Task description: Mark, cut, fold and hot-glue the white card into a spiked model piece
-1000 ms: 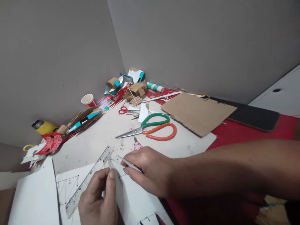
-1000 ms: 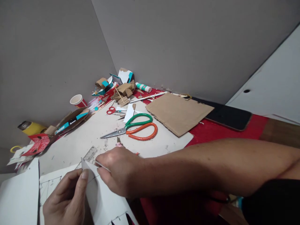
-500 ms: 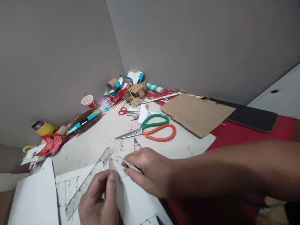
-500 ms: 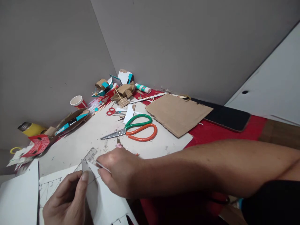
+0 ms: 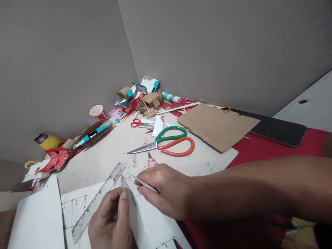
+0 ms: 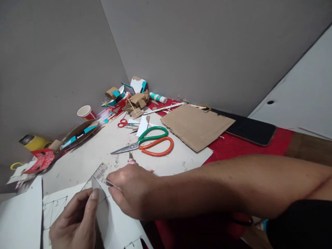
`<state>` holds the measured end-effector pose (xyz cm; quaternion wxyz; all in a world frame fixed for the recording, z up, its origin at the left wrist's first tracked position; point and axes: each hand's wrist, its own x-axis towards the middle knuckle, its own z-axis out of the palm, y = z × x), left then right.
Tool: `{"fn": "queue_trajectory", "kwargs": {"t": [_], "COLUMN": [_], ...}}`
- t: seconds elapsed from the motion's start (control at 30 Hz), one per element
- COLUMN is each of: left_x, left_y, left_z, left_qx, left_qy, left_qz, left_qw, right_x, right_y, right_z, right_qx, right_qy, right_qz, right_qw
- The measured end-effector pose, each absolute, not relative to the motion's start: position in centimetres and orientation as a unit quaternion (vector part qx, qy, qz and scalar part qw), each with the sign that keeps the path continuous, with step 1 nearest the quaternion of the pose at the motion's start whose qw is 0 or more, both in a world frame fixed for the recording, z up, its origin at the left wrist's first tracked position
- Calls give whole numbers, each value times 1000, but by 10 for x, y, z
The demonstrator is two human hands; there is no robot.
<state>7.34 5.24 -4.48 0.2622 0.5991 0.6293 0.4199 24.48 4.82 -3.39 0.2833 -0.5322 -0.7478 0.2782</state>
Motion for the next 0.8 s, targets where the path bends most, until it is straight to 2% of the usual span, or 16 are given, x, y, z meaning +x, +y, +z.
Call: {"fn": "queue_trajectory", "kwargs": {"t": [0.23, 0.6, 0.8], "left_x": [76, 74, 74], "left_y": [52, 52, 54], "left_z": [-44, -46, -46], "left_qx": [575, 598, 615], "left_qy": [633, 628, 607], "left_qz": [434, 422, 428], "left_qw": [284, 263, 264], "right_x": [243, 245, 245], "right_y": [48, 49, 50], "right_z": [-39, -33, -36], "right_qx": [-529, -538, -532], "right_qy": [-741, -746, -751], "right_qz": [281, 289, 281], "right_qw": [304, 265, 273]}}
